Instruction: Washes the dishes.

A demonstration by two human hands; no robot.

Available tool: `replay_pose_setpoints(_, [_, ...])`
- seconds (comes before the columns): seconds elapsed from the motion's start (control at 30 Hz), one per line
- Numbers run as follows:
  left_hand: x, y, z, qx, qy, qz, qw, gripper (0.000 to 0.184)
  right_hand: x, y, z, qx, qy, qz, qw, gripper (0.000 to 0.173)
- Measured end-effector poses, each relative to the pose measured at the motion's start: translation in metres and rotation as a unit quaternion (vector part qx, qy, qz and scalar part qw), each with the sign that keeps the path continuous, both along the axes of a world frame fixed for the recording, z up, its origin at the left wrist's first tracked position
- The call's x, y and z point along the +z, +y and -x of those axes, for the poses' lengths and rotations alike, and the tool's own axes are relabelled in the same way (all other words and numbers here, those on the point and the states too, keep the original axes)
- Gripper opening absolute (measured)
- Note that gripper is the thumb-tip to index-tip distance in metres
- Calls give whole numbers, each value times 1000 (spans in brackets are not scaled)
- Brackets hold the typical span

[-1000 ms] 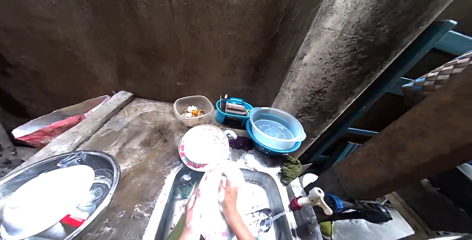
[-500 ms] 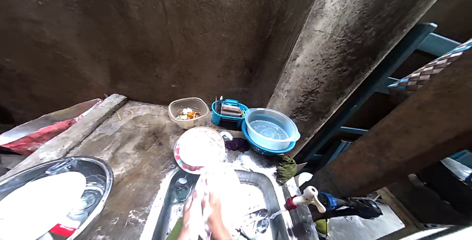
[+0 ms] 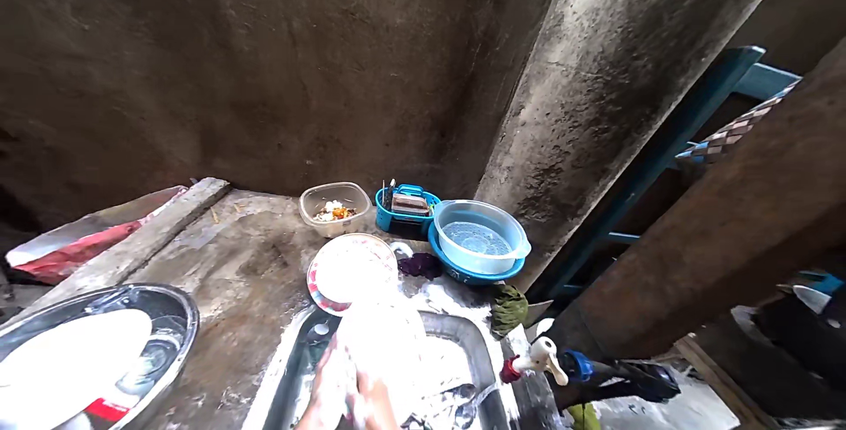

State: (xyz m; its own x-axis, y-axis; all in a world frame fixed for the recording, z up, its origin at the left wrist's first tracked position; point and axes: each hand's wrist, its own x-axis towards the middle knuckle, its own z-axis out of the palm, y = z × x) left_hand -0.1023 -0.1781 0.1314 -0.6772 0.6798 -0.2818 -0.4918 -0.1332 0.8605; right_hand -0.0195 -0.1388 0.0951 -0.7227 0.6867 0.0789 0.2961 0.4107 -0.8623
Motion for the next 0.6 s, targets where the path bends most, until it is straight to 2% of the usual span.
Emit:
replay_pose_setpoints(0.03, [1, -5, 6, 5, 9, -9, 1000, 41, -5, -6, -18, 28, -20, -45, 998, 41])
replay_pose_setpoints(0.1, [1, -16, 9, 2, 12, -27, 1000, 43, -21, 6, -50, 16, -93, -119, 988, 30])
replay_pose_setpoints(0.17, [0, -19, -3, -7, 15, -38, 999, 46, -19, 41, -59, -4, -189, -113, 975, 31])
replay_pose_setpoints(0.2, [1, -18, -12, -11, 11, -39, 999, 46, -18, 51, -54, -29, -179, -114, 977, 32])
replay_pose_setpoints(0.27, [3, -13, -26, -4, -2, -45, 999, 44, -7, 46, -35, -57, -96, -83, 990, 30])
replay_pose_setpoints(0.33, [5, -8, -26, 18, -12, -42, 999, 41, 10, 15, -28, -9, -57, -48, 997, 30])
replay_pose_setpoints(0.37, [7, -8, -23, 28, -6, -44, 999, 41, 14, 1, -34, 21, -58, -54, 997, 29])
replay_pose_setpoints(0.43, [8, -11, -14, 28, 22, -62, 997, 46, 2, -5, -55, 29, -46, -126, 991, 24])
replay_pose_setpoints(0.53, [9, -18, -27, 16, 45, -51, 998, 46, -16, 33, -78, -51, -104, -134, 984, 30])
replay_pose_setpoints(0.6, [7, -16, -47, 13, 16, -23, 1000, 42, -17, 50, -59, -113, -25, -180, 977, 33])
